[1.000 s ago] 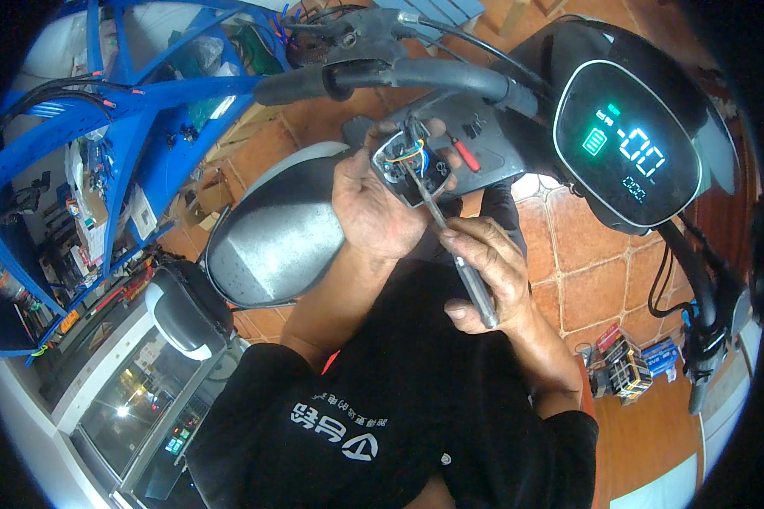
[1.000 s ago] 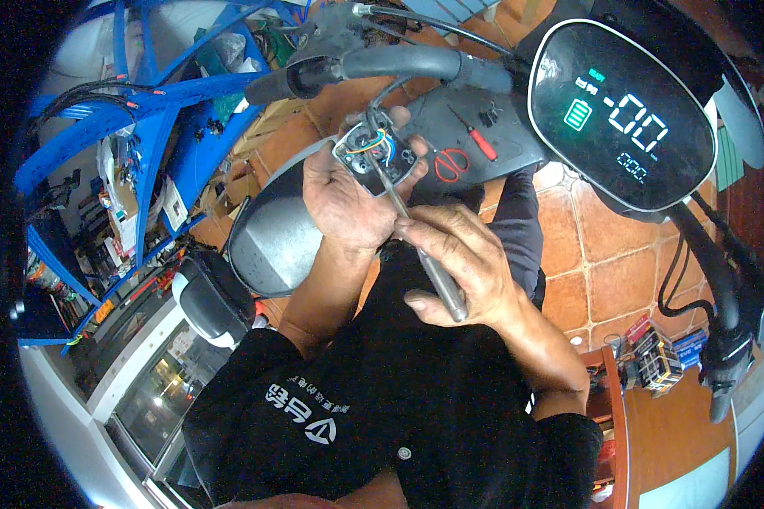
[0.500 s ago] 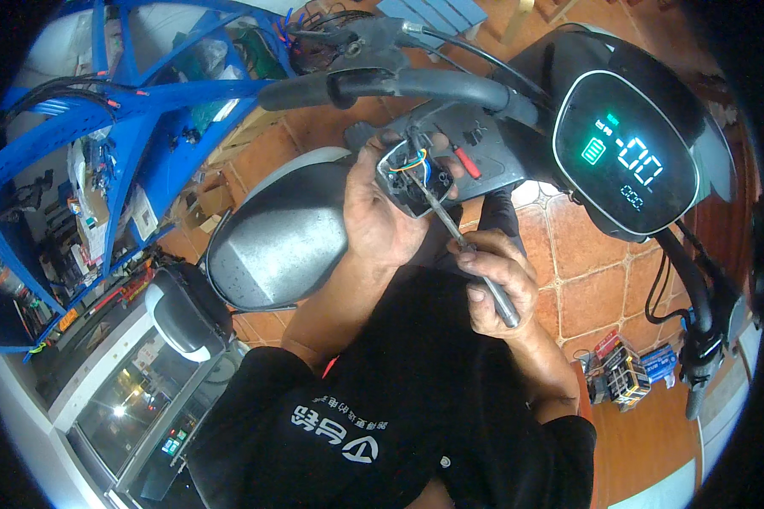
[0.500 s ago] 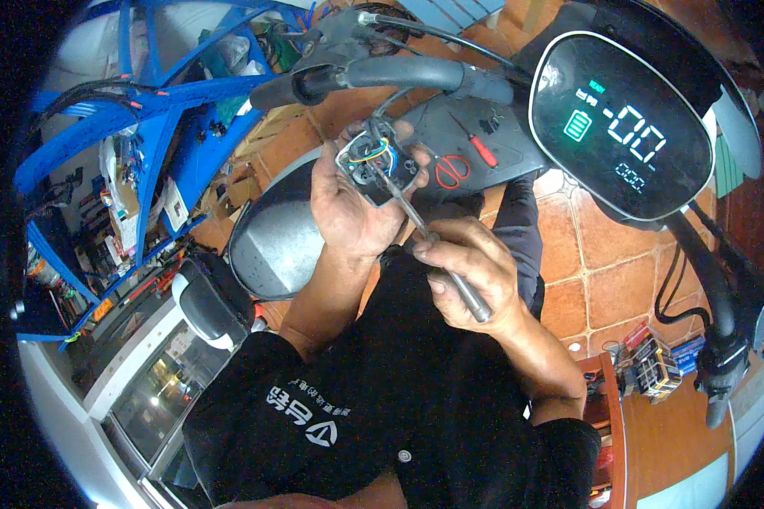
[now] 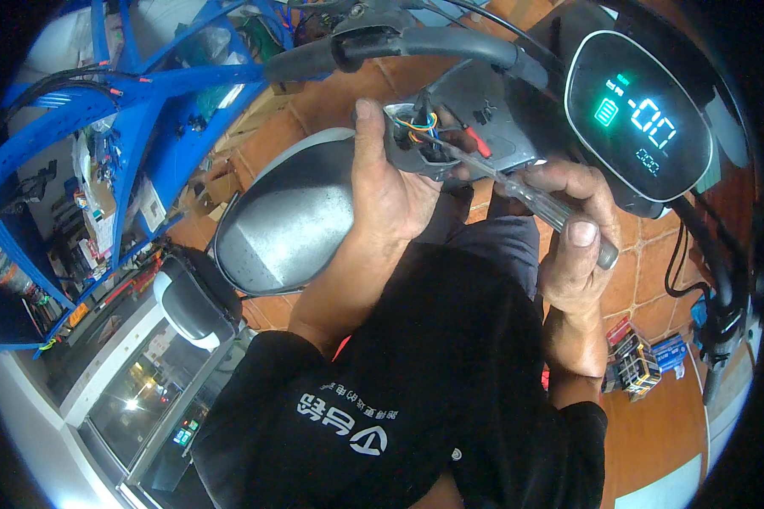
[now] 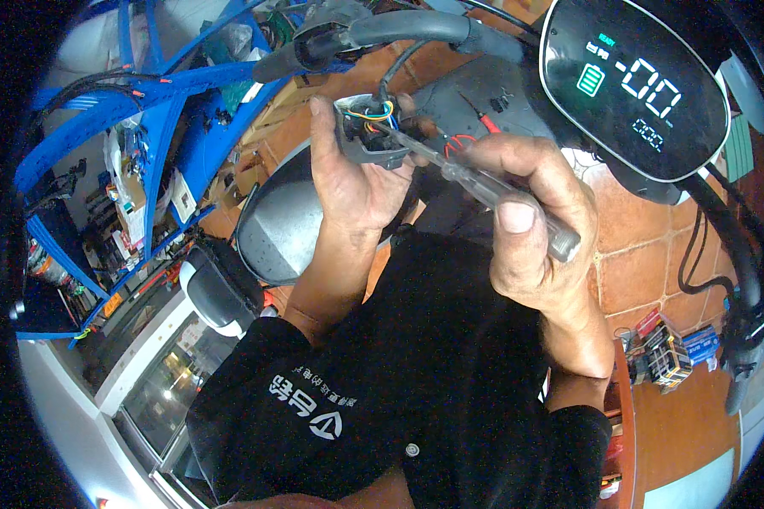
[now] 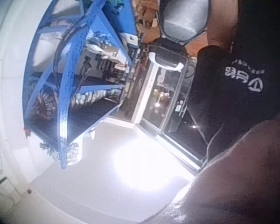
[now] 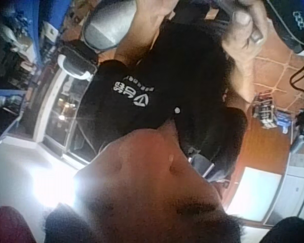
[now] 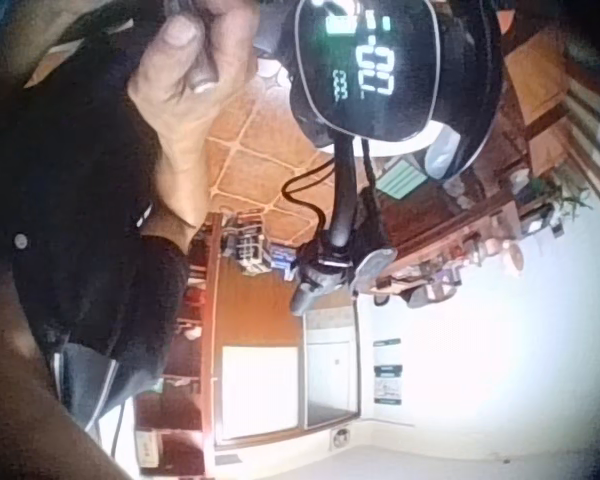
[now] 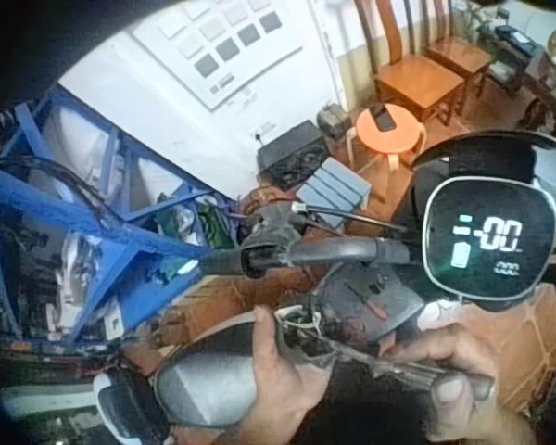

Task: The person repairs the electrical components of an electric scooter's handlebar assembly. They use a screwdriver to adjust wires and a spring mechanism inside the control housing while the digital display remains active.

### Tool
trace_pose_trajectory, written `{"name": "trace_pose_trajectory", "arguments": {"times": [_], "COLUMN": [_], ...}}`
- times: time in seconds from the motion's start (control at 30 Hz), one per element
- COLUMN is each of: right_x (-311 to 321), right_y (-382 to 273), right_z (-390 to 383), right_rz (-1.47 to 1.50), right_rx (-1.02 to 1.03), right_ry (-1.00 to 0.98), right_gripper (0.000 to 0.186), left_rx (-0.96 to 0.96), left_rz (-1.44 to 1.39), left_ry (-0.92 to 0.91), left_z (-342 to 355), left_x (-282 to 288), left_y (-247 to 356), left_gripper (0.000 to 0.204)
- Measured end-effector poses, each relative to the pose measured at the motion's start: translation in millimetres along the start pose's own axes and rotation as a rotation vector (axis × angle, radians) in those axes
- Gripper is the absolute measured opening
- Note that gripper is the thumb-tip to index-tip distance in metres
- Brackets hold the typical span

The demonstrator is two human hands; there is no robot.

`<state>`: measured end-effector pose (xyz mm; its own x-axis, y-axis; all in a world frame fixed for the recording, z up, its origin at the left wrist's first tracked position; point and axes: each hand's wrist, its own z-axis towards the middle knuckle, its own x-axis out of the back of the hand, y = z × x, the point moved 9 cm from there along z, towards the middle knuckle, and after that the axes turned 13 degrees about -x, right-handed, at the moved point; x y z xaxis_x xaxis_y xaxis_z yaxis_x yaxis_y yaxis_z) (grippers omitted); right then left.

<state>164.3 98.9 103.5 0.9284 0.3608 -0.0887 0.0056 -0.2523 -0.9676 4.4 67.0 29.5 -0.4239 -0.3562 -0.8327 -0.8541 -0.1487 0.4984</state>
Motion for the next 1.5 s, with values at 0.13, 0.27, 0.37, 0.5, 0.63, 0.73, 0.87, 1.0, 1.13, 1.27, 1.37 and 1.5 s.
{"name": "trace_pose_trajectory", "arguments": {"times": [0.13, 0.27, 0.37, 0.5, 0.63, 0.73, 0.87, 1.0, 1.13, 1.27, 1.37, 1.5], "right_x": [-1.3, -0.2, 0.9, 0.9, -0.9, -2.0, -3.6, -9.1, -15.1, -22.0, -28.0, -33.6], "right_y": [-8.2, -7.2, -7.6, -11.0, -11.5, -9.2, -10.3, -20.2, -15.4, -15.9, -21.0, -13.4], "right_z": [2.4, 1.3, 1.7, 4.2, 6.6, 8.9, 10.2, 10.3, 8.6, 11.0, 8.7, 5.9], "right_rz": [-0.034, -0.029, -0.028, -0.031, -0.049, -0.079, -0.13, -0.194, -0.188, -0.17, -0.205, -0.252], "right_rx": [0.059, 0.053, 0.06, 0.087, 0.084, 0.103, 0.164, 0.248, 0.212, 0.243, 0.3, 0.331], "right_ry": [0.0, 0.001, 0.007, 0.004, -0.005, -0.031, -0.026, -0.062, -0.123, -0.218, -0.235, -0.236], "right_gripper": [0.048, 0.045, 0.044, 0.043, 0.041, 0.039, 0.037, 0.035, 0.033, 0.028, 0.026, 0.024], "left_rx": [0.003, 0.007, 0.0, -0.001, -0.001, -0.008, 0.013, 0.024, -0.035, -0.038, -0.07, -0.107], "left_rz": [-0.017, -0.013, -0.003, -0.021, 0.007, 0.034, 0.073, 0.044, 0.023, 0.105, 0.117, 0.036], "left_ry": [0.077, 0.079, 0.072, 0.046, 0.1, 0.123, 0.131, 0.098, 0.041, 0.115, 0.143, 0.149], "left_z": [-1.4, -1.9, -1.9, -0.6, -0.9, -1.6, -2.7, -4.4, -1.4, -1.3, -1.0, 1.9], "left_x": [1.8, 2.6, 2.5, 0.8, 3.2, 3.8, 8.0, 23.9, 18.1, 9.5, 10.3, 21.7], "left_y": [-1.8, -3.5, -4.8, -4.6, -4.8, -4.7, -7.1, -11.5, -4.6, -3.5, 0.2, 1.0], "left_gripper": [0.069, 0.07, 0.07, 0.07, 0.071, 0.072, 0.072, 0.074, 0.075, 0.073, 0.072, 0.075]}}
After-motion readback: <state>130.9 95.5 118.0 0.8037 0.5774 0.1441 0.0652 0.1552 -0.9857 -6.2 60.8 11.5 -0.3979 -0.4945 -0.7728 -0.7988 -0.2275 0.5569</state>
